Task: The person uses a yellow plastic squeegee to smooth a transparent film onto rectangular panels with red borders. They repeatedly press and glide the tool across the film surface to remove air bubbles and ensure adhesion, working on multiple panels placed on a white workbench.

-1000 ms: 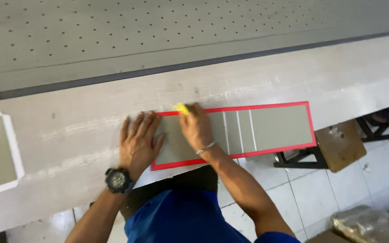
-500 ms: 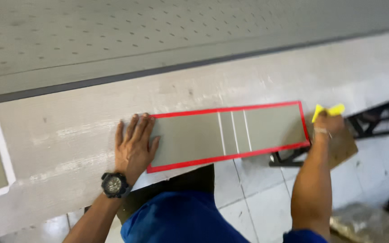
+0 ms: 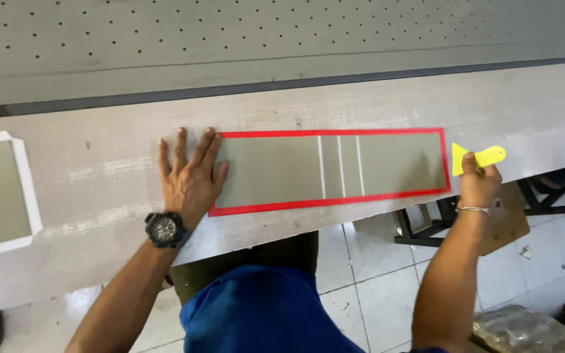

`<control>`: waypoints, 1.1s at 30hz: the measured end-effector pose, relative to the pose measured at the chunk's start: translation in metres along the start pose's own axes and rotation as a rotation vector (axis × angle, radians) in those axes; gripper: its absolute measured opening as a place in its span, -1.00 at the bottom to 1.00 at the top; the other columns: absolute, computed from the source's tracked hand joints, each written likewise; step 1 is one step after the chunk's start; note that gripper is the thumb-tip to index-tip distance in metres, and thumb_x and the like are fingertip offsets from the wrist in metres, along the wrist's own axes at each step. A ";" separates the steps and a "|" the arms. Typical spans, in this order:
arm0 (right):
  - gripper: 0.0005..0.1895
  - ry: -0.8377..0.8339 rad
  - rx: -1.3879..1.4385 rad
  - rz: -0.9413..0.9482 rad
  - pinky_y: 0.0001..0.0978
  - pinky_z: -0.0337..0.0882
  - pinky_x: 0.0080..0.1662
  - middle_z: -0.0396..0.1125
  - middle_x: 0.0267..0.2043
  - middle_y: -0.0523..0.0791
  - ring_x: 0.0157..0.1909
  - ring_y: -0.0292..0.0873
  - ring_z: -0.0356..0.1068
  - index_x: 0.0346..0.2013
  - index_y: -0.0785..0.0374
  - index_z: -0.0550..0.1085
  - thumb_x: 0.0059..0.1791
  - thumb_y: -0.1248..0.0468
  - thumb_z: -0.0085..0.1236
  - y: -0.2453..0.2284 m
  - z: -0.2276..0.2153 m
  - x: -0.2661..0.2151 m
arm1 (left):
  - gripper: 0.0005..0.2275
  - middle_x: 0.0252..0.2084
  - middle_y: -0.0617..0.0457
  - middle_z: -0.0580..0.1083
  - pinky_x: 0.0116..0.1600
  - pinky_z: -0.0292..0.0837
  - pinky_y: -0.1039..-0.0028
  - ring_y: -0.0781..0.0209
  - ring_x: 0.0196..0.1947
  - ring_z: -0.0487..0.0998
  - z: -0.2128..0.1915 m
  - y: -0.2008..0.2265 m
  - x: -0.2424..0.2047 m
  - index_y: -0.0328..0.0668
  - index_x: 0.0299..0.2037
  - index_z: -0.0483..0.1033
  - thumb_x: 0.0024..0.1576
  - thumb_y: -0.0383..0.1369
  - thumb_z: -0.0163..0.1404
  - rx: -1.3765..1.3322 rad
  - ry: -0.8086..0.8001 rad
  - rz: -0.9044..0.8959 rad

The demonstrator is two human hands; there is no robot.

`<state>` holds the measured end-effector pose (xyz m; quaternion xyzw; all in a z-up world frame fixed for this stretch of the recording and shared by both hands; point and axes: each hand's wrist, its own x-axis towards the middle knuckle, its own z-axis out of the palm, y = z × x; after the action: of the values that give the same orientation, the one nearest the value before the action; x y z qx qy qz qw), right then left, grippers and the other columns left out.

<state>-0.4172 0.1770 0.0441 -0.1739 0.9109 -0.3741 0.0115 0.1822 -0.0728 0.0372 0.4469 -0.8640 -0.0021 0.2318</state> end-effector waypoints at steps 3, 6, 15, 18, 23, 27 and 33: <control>-0.74 0.075 0.093 -0.337 -0.35 0.37 -0.18 0.35 -0.37 -0.22 -0.32 -0.31 0.26 0.07 0.26 0.68 0.26 0.14 0.23 0.012 0.000 0.013 | -0.51 0.49 0.15 0.49 0.56 -0.02 -0.33 -0.34 0.54 0.33 0.004 0.004 -0.004 -0.02 0.50 0.50 0.41 -0.06 -0.02 0.013 0.024 -0.034; -0.71 0.267 -0.133 -0.493 -0.07 0.45 -0.25 0.54 -0.28 0.06 -0.28 0.05 0.53 -0.18 0.39 0.61 0.25 0.19 0.38 0.068 0.015 0.048 | -0.51 0.51 0.12 0.47 0.55 0.00 -0.36 -0.40 0.53 0.33 0.003 0.007 -0.003 -0.05 0.50 0.50 0.40 -0.10 -0.01 -0.009 0.017 -0.055; -0.72 0.310 -0.431 -0.723 0.11 0.46 -0.12 0.30 -0.26 0.07 -0.18 0.26 0.42 -0.13 0.38 0.46 0.28 0.18 0.06 -0.040 0.091 -0.187 | -0.52 0.40 0.02 0.51 0.50 0.15 -0.25 -0.38 0.42 0.39 0.017 0.011 -0.002 -0.07 0.37 0.59 0.26 -0.15 0.12 0.047 0.097 -0.058; -0.64 0.103 -0.389 -0.733 0.19 0.50 0.04 0.39 -0.10 0.14 0.00 0.32 0.46 0.10 0.25 0.48 0.26 0.03 -0.04 -0.068 0.134 -0.292 | -0.51 0.39 -0.01 0.50 0.50 0.15 -0.26 -0.41 0.43 0.36 0.021 0.010 -0.002 -0.09 0.38 0.56 0.24 -0.15 0.13 0.030 0.101 -0.051; -0.77 -0.135 -0.017 -1.153 -0.08 0.57 0.01 0.43 0.01 0.09 0.01 0.19 0.54 0.06 0.19 0.60 0.13 0.32 0.13 -0.145 0.173 -0.420 | -0.56 0.32 -0.05 0.53 0.48 0.21 -0.18 -0.43 0.37 0.40 0.017 0.005 -0.003 -0.12 0.36 0.57 0.29 -0.18 0.09 -0.005 0.114 -0.022; -0.80 -0.308 0.087 -1.291 -0.26 0.49 -0.22 0.31 -0.24 -0.13 -0.25 -0.07 0.43 0.02 0.14 0.62 0.16 0.23 0.12 -0.207 0.171 -0.442 | -0.63 0.27 0.13 0.56 0.42 0.31 -0.09 -0.32 0.33 0.46 0.031 -0.017 -0.004 0.07 0.32 0.61 0.28 -0.27 0.07 -0.082 0.114 0.003; -0.88 -0.416 0.440 -0.881 -0.16 0.53 -0.11 0.49 -0.29 -0.01 -0.21 0.12 0.52 -0.26 0.25 0.66 -0.02 0.28 0.45 -0.205 0.123 -0.346 | -0.62 0.34 0.25 0.57 0.47 0.29 0.04 -0.18 0.39 0.45 0.025 -0.036 -0.010 0.23 0.33 0.62 0.28 -0.25 0.11 -0.158 0.086 0.036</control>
<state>-0.0108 0.0708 0.0586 -0.6037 0.6302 -0.4833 0.0698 0.2047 -0.0916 0.0029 0.4112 -0.8583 -0.0469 0.3034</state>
